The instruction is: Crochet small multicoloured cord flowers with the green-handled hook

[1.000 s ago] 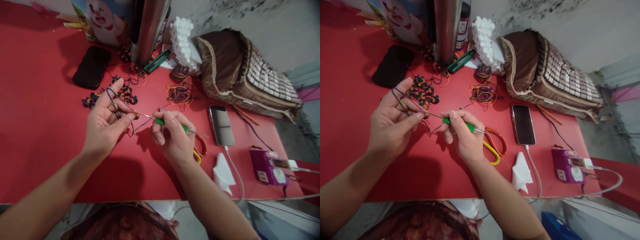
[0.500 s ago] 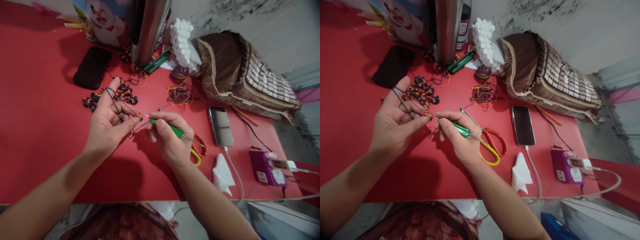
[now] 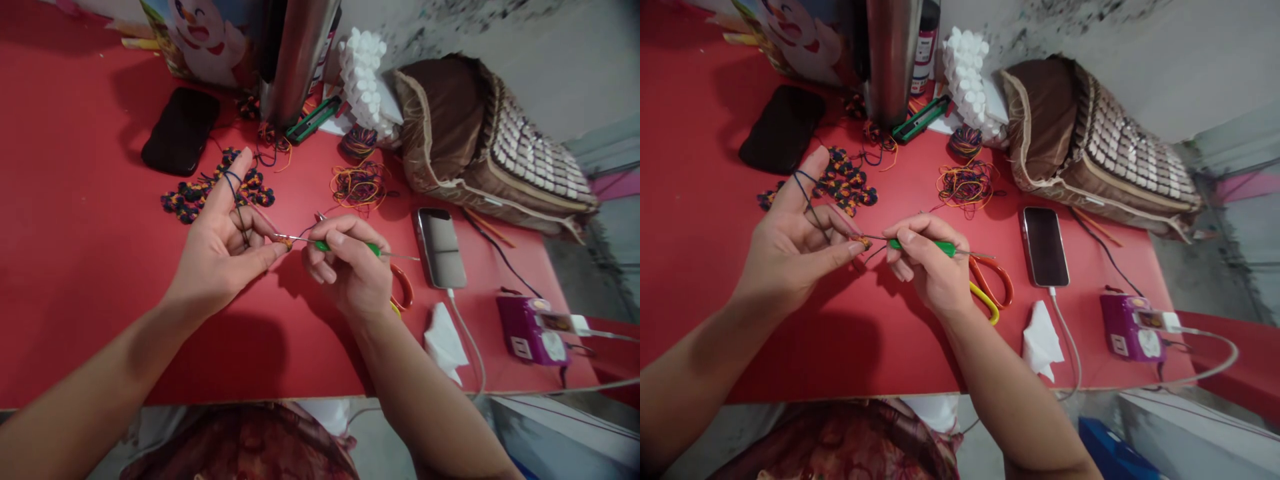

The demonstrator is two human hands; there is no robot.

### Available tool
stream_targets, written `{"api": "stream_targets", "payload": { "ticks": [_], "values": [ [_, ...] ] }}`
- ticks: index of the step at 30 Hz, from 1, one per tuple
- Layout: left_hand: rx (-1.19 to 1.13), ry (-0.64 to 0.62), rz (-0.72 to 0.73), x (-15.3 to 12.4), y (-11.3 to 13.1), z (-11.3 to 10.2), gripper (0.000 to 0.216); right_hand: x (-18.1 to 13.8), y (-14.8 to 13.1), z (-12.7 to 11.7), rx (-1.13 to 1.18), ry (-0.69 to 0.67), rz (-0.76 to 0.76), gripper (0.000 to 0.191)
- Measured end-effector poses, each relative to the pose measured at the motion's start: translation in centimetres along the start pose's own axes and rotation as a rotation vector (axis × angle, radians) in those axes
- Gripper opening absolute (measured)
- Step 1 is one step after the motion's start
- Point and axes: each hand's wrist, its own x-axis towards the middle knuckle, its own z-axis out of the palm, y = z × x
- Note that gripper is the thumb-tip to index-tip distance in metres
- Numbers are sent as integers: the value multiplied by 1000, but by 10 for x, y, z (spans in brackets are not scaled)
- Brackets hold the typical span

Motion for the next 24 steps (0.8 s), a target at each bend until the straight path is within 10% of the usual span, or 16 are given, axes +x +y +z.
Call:
{"api": "stream_targets", "payload": {
  "ticks": [24],
  "values": [
    [133, 107, 85, -2, 1, 4, 79, -10, -4, -11, -323, 53, -202, 11]
  ]
}}
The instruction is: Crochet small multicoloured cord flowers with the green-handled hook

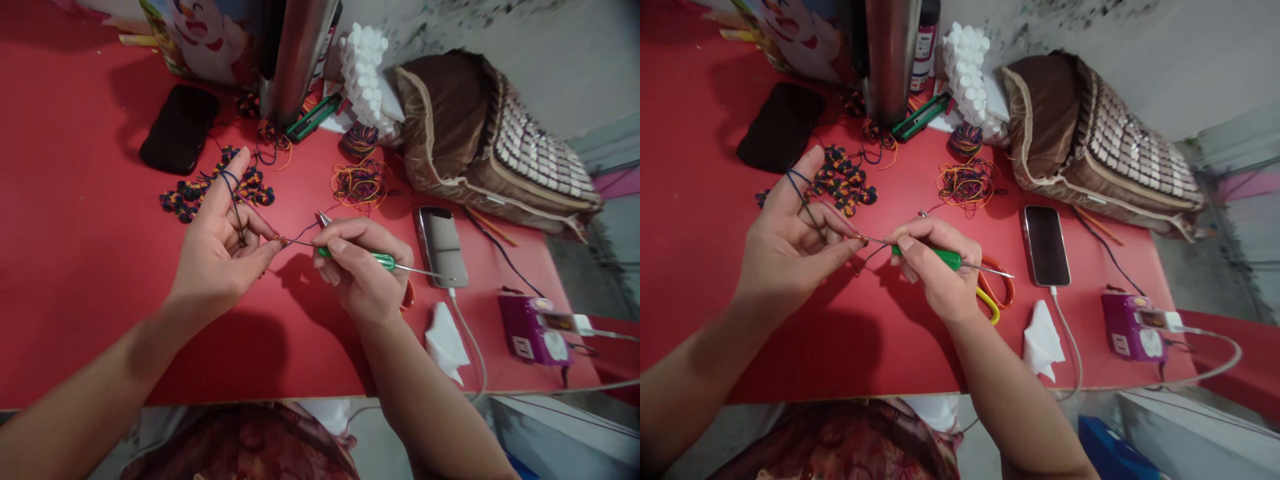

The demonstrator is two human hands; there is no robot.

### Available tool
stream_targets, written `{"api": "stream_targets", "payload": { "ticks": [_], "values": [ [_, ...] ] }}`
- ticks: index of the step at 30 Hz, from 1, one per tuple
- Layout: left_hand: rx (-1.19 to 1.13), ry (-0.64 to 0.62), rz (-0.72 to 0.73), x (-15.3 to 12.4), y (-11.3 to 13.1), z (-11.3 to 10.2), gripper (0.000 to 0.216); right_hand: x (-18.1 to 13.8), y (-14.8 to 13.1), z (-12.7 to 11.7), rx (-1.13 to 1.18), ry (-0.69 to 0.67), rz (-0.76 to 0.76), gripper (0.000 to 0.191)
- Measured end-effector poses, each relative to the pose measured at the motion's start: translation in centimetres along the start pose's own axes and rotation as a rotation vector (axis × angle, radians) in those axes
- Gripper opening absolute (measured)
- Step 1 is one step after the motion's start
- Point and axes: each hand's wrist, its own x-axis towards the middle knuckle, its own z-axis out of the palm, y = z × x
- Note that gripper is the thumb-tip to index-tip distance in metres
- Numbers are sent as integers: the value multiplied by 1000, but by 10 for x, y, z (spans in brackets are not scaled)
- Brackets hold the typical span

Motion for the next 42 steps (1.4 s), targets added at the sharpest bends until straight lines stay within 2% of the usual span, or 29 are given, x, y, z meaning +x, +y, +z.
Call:
{"api": "stream_targets", "payload": {
  "ticks": [3, 6, 10, 13, 19, 24, 28, 30, 34, 36, 39, 42],
  "values": [
    [27, 8, -14, -1, 2, 1, 77, -4, 0, -1, -106, 4, -25, 11],
    [48, 30, 1, -3, 1, 5, 72, -7, -2, -1, -239, -10, -113, 12],
    [53, 56, 39, -5, -3, 6, 70, -8, -6, 0, -511, -153, -392, 19],
    [14, 55, -5, -1, -9, 0, 76, -6, -5, 1, -606, -261, -543, 23],
    [-158, -9, -109, 8, -18, -11, 79, -2, 5, -1, -659, -297, -598, 27],
    [-295, -30, -169, 8, -16, -13, 78, -2, 14, -4, -784, -331, -808, 41],
    [-299, -36, -186, 7, -13, -13, 76, -4, 20, -3, -923, -332, -904, 38],
    [-247, -12, -145, 7, -12, -12, 76, -5, 22, -1, -944, -310, -947, 35],
    [-86, 56, 44, 4, -10, -4, 88, -8, 20, 5, -977, -242, -932, 41],
    [-36, 60, 117, 3, -8, 0, 88, -10, 19, 8, -929, -220, -882, 36],
    [-6, 59, 168, 1, -7, 3, 81, -9, 16, 8, -834, -223, -814, 25],
    [18, 62, 179, 1, -7, 4, 77, -7, 14, 7, -796, -238, -785, 24]
  ]
}}
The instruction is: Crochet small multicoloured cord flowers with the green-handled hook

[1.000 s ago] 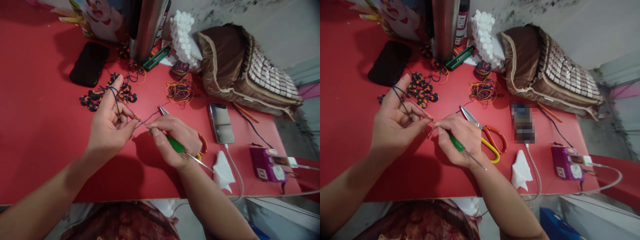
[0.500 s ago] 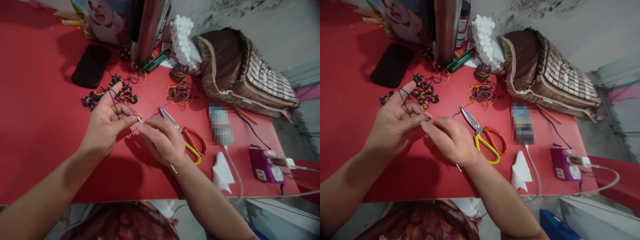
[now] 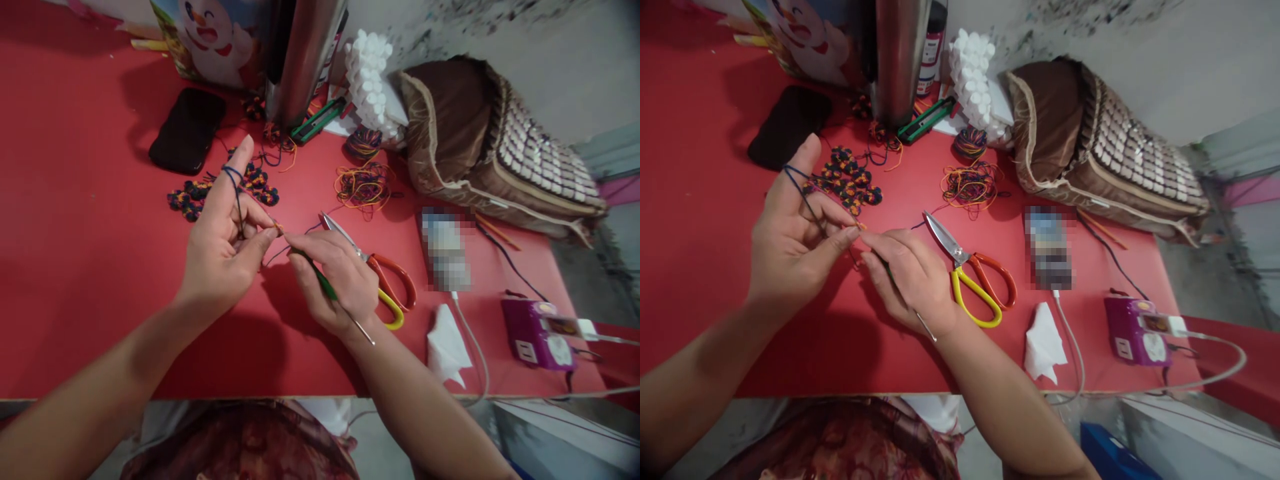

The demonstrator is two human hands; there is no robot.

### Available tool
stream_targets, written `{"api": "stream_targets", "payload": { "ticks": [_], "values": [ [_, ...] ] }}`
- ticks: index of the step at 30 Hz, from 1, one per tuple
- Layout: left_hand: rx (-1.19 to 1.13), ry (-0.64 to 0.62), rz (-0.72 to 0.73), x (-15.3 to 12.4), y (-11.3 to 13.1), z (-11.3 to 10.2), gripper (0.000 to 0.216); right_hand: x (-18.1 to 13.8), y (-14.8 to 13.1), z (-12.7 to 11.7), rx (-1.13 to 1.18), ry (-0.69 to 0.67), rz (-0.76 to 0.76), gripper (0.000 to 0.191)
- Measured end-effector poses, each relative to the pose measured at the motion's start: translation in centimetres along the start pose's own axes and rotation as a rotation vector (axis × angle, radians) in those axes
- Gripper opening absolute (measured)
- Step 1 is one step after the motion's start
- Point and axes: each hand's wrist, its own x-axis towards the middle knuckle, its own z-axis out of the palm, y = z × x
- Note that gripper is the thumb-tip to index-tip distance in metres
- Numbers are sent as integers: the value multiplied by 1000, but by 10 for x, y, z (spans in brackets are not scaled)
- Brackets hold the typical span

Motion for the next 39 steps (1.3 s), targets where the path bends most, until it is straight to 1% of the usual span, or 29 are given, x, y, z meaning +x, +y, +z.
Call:
{"api": "stream_targets", "payload": {
  "ticks": [4, 6, 9, 14, 18, 20, 24, 26, 28, 30, 32, 36, 39],
  "values": [
    [32, 22, 29, -1, -3, -1, 81, 0, 1, -1, 37, -5, 18, 26],
    [80, 12, 14, -1, -2, -3, 75, 0, 1, -2, 46, -4, 25, 25],
    [153, -41, -15, -2, 0, -6, 62, 1, 1, -4, 51, -4, 45, 20],
    [165, -91, 24, -2, -1, -9, 58, 2, 1, -8, 76, -33, 86, 16],
    [180, -123, 73, -3, -4, -11, 54, 2, 0, -5, 67, -14, 61, 16],
    [186, -98, 90, -2, -5, -11, 57, 2, 0, -2, 55, 7, 29, 16],
    [60, 6, 81, 0, -4, -5, 80, 1, -2, 5, -41, 16, -35, 18],
    [-21, 23, 40, 1, -2, -2, 90, 1, -2, 6, -107, 7, -72, 21],
    [-82, 27, -12, 1, 1, 0, 95, 0, -1, 7, -140, -6, -92, 23],
    [-128, 11, -53, 1, 4, 1, 95, 0, -1, 7, -145, -5, -77, 23],
    [-164, -14, -76, 0, 6, 1, 93, -1, 1, 8, -132, 29, -34, 24],
    [-212, -36, -90, -2, 12, 2, 90, -3, 4, 10, -33, 107, 51, 35],
    [-243, -31, -102, -1, 16, 3, 82, -3, 7, 10, 50, 94, 29, 38]
  ]
}}
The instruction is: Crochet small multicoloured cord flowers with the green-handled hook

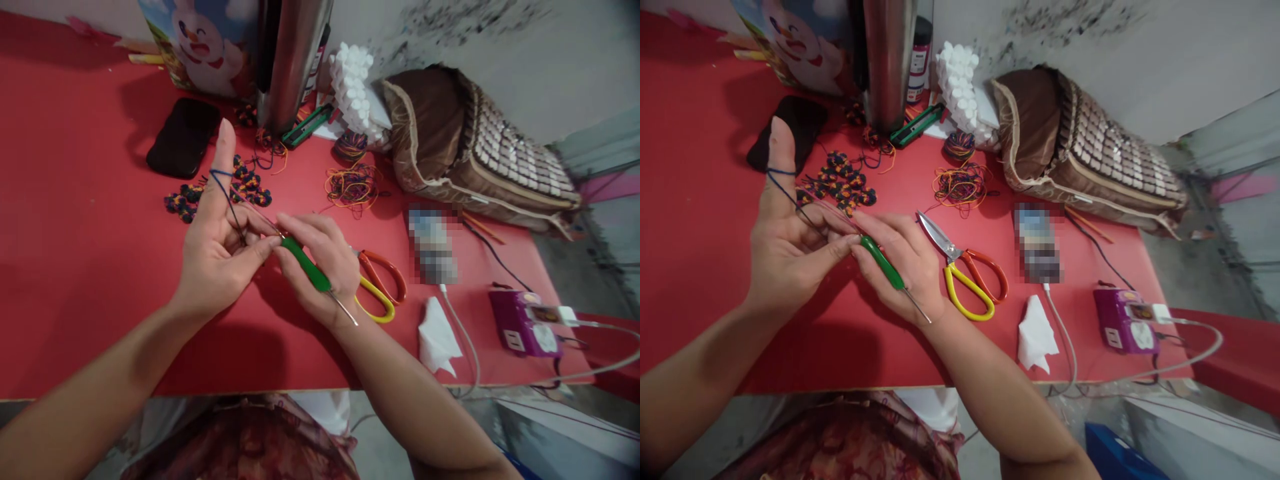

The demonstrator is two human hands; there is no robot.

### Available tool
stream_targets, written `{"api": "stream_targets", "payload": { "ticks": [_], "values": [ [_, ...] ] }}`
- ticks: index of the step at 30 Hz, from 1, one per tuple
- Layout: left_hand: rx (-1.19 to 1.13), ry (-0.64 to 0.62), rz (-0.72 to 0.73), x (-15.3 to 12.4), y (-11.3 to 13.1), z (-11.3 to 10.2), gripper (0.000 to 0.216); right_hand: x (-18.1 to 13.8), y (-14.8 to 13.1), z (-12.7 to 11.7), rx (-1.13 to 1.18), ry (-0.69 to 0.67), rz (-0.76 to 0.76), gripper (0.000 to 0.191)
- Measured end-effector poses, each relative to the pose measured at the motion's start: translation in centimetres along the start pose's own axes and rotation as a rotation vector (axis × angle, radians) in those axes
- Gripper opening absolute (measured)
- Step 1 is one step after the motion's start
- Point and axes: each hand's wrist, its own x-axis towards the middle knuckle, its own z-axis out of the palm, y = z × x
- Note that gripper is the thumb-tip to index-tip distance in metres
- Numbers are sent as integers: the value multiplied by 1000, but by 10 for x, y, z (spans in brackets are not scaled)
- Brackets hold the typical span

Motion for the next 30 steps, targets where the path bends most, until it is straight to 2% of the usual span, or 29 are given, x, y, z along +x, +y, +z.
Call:
{"api": "stream_targets", "payload": {
  "ticks": [4, 9, 11, 14, 16, 18, 23, 30],
  "values": [
    [4, 12, -27, 3, -1, -3, 48, 1, 0, -3, 11, 30, -55, 35],
    [184, 63, -50, 9, -5, -14, 9, 7, -7, -14, 22, 43, 45, 35],
    [78, 36, -122, 11, -3, -15, 17, 8, -8, -15, 23, 60, 98, 31],
    [-266, 8, -345, 11, 1, -12, 18, 7, -9, -12, 20, 73, 114, 24],
    [-447, 18, -461, 10, 0, -8, 23, 4, -8, -7, 16, 59, 84, 25],
    [-551, 39, -500, 8, -6, -3, 28, 2, -8, -3, 12, 53, 70, 31],
    [-517, 65, -391, 2, -26, 3, 41, -1, -8, 2, 35, 81, 114, 38],
    [-340, 89, -221, -2, -27, 6, 34, -5, -6, 1, -32, 44, 141, 43]
  ]
}}
